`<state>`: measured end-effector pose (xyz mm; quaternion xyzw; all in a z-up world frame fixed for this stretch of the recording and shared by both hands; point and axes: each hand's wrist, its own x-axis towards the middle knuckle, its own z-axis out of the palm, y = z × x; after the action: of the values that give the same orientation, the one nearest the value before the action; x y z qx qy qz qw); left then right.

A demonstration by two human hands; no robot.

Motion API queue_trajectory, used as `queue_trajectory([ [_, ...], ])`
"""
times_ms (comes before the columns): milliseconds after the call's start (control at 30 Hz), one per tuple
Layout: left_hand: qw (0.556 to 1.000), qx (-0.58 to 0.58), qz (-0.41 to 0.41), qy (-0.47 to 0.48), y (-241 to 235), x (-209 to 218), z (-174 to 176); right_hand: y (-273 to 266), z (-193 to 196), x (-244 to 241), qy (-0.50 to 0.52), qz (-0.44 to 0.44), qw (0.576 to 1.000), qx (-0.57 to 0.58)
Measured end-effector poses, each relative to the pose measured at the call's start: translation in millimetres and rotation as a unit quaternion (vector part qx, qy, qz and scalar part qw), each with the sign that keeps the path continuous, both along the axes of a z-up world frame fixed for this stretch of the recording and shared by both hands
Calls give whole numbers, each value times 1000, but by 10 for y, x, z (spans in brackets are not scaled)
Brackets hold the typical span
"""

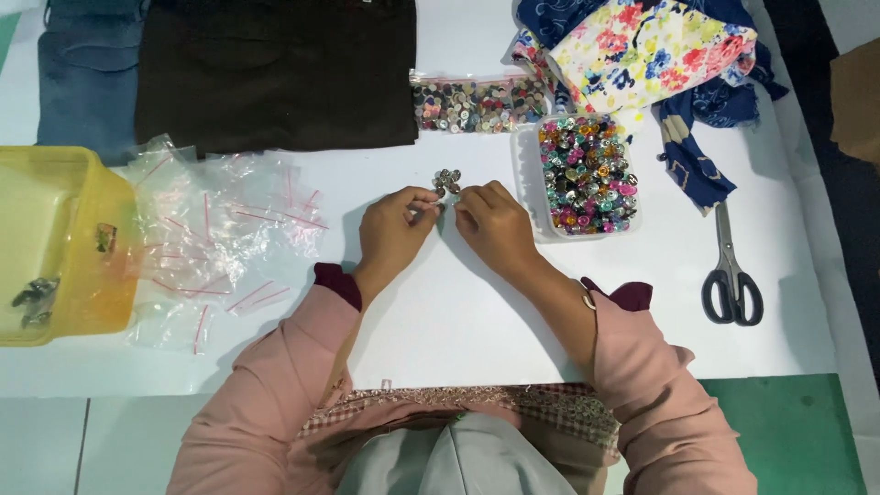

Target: Packaging small decorative buttons into individual plastic bags at a work station.

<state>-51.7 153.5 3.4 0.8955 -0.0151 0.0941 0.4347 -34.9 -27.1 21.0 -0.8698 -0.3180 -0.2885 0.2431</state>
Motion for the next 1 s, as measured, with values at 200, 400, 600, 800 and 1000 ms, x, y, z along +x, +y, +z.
queue_trajectory([
  [200,1000,8,2,-21,-16,37,-89,-36,-105,2,40,1,999,23],
  [400,999,1,12,-32,-7,-7,-38,-94,-185,35,100,-11,992,81],
  [600,999,-2,-4,-51,6,12,-88,-74,-135,-32,115,-10,990,76],
  [800,997,-28,-22,-63,36,1,-42,-118,-145,-22,138,-19,988,64],
  [1000,993,-68,-13,-96,57,-41,103,-129,-114,-46,131,-6,982,139],
])
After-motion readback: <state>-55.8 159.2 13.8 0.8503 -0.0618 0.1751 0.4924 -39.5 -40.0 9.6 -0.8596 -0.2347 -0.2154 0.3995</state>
